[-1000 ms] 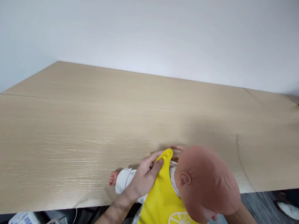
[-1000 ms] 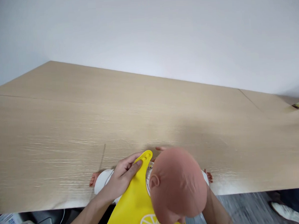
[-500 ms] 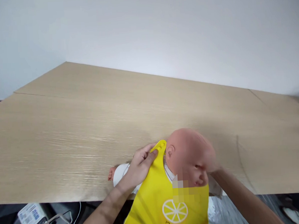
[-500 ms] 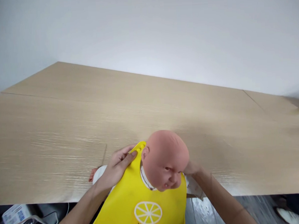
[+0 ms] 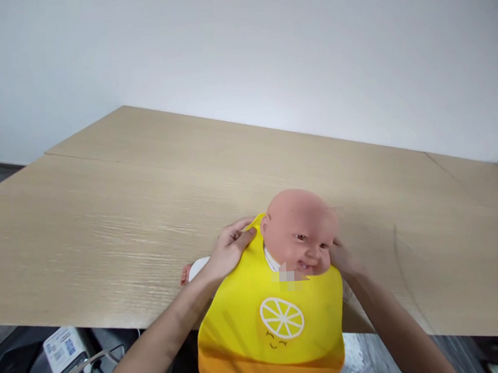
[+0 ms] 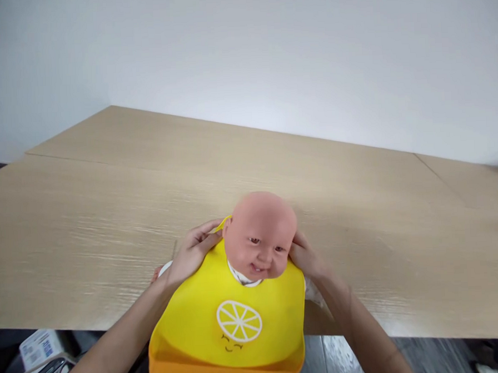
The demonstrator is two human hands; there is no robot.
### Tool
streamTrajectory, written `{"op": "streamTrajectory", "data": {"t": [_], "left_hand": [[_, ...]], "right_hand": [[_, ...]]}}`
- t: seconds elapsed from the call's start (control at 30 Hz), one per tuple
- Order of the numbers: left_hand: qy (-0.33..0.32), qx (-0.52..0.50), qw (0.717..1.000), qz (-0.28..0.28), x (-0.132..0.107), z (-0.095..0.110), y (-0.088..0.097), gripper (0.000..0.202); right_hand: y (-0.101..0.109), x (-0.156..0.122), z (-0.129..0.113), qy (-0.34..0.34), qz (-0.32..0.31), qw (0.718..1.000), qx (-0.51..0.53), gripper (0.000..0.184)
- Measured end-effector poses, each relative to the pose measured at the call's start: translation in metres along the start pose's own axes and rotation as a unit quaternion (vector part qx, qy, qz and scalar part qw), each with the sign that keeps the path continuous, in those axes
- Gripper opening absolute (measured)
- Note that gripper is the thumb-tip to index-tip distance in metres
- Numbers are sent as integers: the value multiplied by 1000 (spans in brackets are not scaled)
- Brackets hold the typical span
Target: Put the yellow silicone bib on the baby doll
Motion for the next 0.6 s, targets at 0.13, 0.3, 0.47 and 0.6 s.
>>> {"op": "streamTrajectory", "data": {"t": [0.13, 0.3, 0.47, 0.6], "left_hand": [[-34, 38, 999, 16, 23, 7, 16, 48], [-93, 142, 985, 35, 51, 17, 40, 49], [-138, 190, 971, 46, 66, 25, 53, 48], [-151, 207, 966, 45, 76, 30, 56, 50]], "right_hand": [[-6, 29, -18, -16, -24, 998, 61, 23], [-15, 68, -15, -13, -53, 997, 45, 33], [-24, 89, -23, 44, -64, 997, 18, 39], [-22, 101, -34, 86, -38, 995, -17, 36]]}}
Point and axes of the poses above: each hand's wrist, its own x-axis towards the middle knuckle, its own y-axis out of the back of the hand, z = x × y, the point moved 9 cm from there along x, towards the middle knuckle, and after that the axes turned 2 degrees about -y, right-handed, at the moved point
